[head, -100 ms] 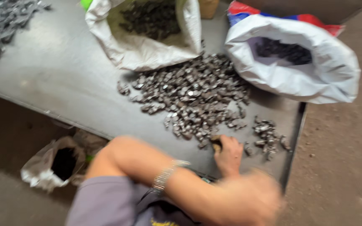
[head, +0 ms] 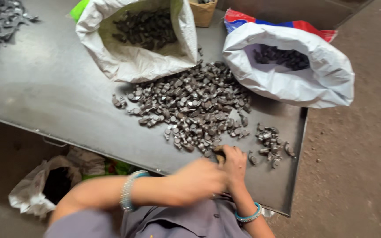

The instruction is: The person sorts small metal parts on a metal table, picking them up by hand and placing them into two different white sacks. The person repeatedly picks up handfuls of parts, separates them, and deposits them into the sacks.

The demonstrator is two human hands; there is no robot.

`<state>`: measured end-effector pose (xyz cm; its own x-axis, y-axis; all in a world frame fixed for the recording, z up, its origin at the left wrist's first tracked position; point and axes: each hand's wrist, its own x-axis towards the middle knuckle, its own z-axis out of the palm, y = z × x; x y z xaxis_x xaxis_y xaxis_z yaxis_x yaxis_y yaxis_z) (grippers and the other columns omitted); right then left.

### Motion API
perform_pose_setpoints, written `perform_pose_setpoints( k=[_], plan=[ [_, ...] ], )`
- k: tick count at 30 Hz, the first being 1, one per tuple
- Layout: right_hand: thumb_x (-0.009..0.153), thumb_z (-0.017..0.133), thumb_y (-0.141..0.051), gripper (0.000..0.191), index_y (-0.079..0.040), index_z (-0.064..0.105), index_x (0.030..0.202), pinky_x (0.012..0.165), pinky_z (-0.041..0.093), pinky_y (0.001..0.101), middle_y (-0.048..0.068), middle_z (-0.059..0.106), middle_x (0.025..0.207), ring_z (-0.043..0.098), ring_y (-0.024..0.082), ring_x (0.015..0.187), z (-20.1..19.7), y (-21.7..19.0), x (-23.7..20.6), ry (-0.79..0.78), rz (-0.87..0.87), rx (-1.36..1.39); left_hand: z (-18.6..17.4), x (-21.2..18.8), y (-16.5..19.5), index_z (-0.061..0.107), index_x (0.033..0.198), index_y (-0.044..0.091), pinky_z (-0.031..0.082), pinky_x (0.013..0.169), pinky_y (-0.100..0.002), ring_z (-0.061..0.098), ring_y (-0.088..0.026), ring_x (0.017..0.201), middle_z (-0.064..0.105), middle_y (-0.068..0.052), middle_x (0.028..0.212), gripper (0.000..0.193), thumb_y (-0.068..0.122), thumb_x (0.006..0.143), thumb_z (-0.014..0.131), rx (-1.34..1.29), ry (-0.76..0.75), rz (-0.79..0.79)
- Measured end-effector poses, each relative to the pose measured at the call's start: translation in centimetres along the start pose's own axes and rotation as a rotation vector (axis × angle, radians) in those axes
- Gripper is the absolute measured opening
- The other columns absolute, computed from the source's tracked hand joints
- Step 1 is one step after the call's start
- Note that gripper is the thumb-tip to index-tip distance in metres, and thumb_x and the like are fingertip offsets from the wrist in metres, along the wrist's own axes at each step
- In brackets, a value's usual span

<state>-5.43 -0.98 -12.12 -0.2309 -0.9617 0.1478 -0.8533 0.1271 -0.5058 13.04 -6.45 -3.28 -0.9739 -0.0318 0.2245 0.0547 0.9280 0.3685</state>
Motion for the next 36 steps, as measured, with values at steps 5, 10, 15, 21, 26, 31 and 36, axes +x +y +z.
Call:
perform_pose_setpoints(
  k=[5,10,15,21,26,31,36],
  plan=[
    [0.07,0.08,-0.009,0.025,-0.015,0.069,0.092,0.081,0.043,0.0459,0.004,0.07,0.087,0.063,0.028,0.091,0.2,-1.4,0.8,0.002,0.028,-0.08,-1.8,-14.5,-0.1,0.069,0.087,0.006,0.05,0.079,-0.051,0.061,-0.038,0.096,0.066,-0.015,0.093,0.021,0.003,0.066,0.069,-0.086,-0.173,-0.667],
    [0.067,0.085,-0.016,0.04,-0.012,0.068,0.103,0.09,0.042,0.0477,0.006,0.068,0.107,0.058,0.029,0.108,-0.2,-2.5,1.1,-0.083,0.055,-0.164,-0.3,-21.8,0.9,0.065,0.119,0.012,0.054,0.1,-0.05,0.058,-0.032,0.127,0.063,-0.012,0.131,0.048,0.018,0.078,0.09,-0.553,-1.228,-1.188],
    [0.068,0.084,-0.021,0.055,-0.012,0.067,0.119,0.1,0.039,0.0478,0.007,0.063,0.126,0.053,0.031,0.12,-1.4,-3.4,-0.2,-0.072,0.031,-0.148,0.9,-26.1,2.5,0.068,0.114,0.011,0.054,0.097,-0.049,0.061,-0.032,0.121,0.066,-0.012,0.124,0.042,0.02,0.078,0.087,-0.776,-1.063,-1.184],
    [0.074,0.081,-0.025,0.051,-0.009,0.065,0.119,0.101,0.04,0.0476,0.01,0.063,0.127,0.054,0.032,0.12,-1.7,-4.0,0.0,-0.05,0.063,-0.18,1.4,-26.7,1.0,0.072,0.108,0.01,0.055,0.093,-0.047,0.065,-0.032,0.114,0.069,-0.013,0.116,0.035,0.022,0.077,0.084,-0.863,-0.864,-1.06],
    [0.075,0.081,-0.026,0.052,-0.005,0.064,0.119,0.102,0.041,0.0481,0.011,0.063,0.126,0.054,0.034,0.121,-1.5,-4.4,1.3,-0.016,0.093,-0.279,1.7,-27.1,-1.1,0.075,0.103,0.01,0.055,0.09,-0.046,0.068,-0.032,0.108,0.071,-0.014,0.108,0.031,0.024,0.077,0.081,-0.827,-0.813,-0.955],
    [0.075,0.08,-0.022,0.046,-0.005,0.067,0.116,0.1,0.042,0.0462,0.012,0.065,0.125,0.056,0.033,0.119,-3.2,-6.2,3.5,-0.011,0.074,-0.236,1.0,-26.9,-2.4,0.078,0.098,0.009,0.056,0.087,-0.045,0.07,-0.032,0.102,0.074,-0.014,0.101,0.027,0.026,0.077,0.079,-0.684,-0.813,-0.87],
    [0.082,0.079,-0.018,0.033,-0.009,0.073,0.113,0.105,0.043,0.0439,0.012,0.067,0.126,0.058,0.032,0.119,-2.7,-9.4,8.0,0.041,-0.068,-0.049,-0.1,-25.8,-2.7,0.044,0.111,0.016,0.057,0.083,-0.048,0.067,-0.039,0.1,0.065,-0.016,0.104,0.086,0.036,0.051,0.102,-0.592,-0.694,-0.916]
  ],
)
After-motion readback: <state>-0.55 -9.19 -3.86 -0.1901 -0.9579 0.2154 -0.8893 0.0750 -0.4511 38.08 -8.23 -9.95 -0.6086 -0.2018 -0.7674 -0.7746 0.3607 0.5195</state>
